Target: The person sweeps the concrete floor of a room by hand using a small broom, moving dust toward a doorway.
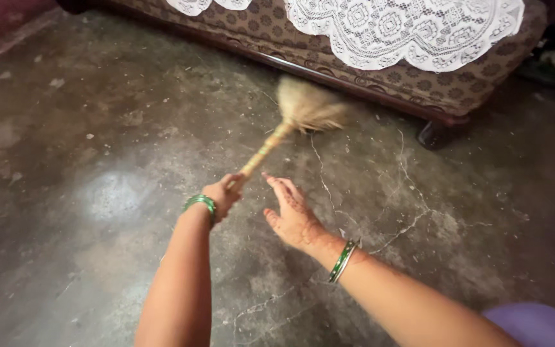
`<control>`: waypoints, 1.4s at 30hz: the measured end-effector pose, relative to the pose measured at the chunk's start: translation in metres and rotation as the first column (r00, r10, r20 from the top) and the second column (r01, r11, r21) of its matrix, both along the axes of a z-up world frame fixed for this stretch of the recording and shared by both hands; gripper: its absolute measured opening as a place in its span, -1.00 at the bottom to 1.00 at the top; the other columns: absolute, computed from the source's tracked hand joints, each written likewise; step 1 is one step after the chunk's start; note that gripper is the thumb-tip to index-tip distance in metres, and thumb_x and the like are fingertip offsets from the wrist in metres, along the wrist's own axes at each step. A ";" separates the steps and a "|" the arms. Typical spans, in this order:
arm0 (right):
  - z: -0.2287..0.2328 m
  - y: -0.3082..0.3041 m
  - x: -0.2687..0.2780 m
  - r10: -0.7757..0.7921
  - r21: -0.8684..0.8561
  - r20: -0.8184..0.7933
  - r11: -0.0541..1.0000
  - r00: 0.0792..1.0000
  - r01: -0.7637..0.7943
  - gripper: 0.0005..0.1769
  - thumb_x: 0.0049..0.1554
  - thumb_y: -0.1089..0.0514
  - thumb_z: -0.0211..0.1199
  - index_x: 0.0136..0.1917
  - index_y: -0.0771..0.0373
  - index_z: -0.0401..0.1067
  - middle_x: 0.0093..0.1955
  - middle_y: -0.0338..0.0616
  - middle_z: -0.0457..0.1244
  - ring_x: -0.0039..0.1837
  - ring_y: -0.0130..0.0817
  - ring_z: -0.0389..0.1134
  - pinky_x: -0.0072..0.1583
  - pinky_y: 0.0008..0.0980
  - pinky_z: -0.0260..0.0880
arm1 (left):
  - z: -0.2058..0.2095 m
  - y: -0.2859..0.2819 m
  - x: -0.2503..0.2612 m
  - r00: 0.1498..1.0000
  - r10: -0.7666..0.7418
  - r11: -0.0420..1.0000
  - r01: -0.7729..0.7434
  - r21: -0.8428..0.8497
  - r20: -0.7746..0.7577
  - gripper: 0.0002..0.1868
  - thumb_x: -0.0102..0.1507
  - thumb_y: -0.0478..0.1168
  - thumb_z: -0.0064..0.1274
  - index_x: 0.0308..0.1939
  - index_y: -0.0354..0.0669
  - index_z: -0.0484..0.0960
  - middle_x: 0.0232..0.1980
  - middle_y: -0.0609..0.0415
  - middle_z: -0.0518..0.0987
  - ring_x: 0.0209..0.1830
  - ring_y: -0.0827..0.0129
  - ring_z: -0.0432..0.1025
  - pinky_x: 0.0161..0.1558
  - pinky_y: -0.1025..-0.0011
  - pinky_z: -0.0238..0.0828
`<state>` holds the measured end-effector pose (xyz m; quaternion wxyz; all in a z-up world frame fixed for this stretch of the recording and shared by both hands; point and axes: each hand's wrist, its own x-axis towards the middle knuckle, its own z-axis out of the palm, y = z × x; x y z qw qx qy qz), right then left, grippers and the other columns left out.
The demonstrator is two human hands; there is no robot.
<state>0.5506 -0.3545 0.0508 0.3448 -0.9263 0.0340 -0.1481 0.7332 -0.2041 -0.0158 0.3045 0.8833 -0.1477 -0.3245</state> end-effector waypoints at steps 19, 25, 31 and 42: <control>-0.092 0.023 -0.035 0.271 -0.059 -0.525 0.934 0.807 -0.352 0.01 0.07 0.06 0.40 0.63 -0.13 -0.09 0.72 -0.01 -0.53 0.72 -0.04 -0.46 0.60 -0.19 -0.26 | -0.017 0.250 -0.070 0.475 0.864 0.477 -0.878 0.030 0.166 -0.28 0.38 -0.15 0.02 0.60 0.24 0.11 -0.08 -0.20 0.62 -0.40 0.08 0.53 -0.34 0.09 0.52; -0.121 0.010 -0.047 0.346 0.012 -0.410 0.927 0.844 -0.374 -0.02 0.05 0.08 0.42 0.61 -0.10 -0.01 0.72 0.07 -0.53 0.71 0.03 -0.41 0.59 -0.19 -0.19 | -0.055 0.291 -0.113 0.269 0.837 0.311 -0.950 -0.008 0.477 -0.31 0.36 -0.16 0.12 0.54 -0.04 0.20 0.19 -0.32 0.54 0.09 -0.15 0.49 0.07 0.02 0.40; -0.128 -0.009 -0.041 0.357 0.055 -0.267 0.933 0.895 -0.356 -0.02 0.03 0.06 0.43 0.60 -0.01 0.01 0.71 0.14 -0.49 0.70 0.12 -0.37 0.57 -0.13 -0.16 | -0.049 0.222 -0.102 0.249 0.766 0.406 -0.902 -0.146 0.593 -0.22 0.35 -0.26 0.06 0.59 -0.13 0.04 0.09 -0.40 0.56 0.06 -0.25 0.47 0.07 -0.03 0.36; -0.140 0.003 -0.048 0.373 -0.005 -0.313 0.919 0.873 -0.394 -0.10 0.06 -0.01 0.41 0.57 0.04 0.07 0.70 0.15 -0.34 0.69 0.14 -0.33 0.58 -0.05 -0.19 | -0.009 0.112 -0.059 0.645 0.764 0.620 -0.728 -0.293 0.013 -0.35 0.30 -0.16 0.07 0.47 0.24 0.27 -0.01 -0.23 0.64 -0.25 -0.04 0.57 -0.26 0.06 0.58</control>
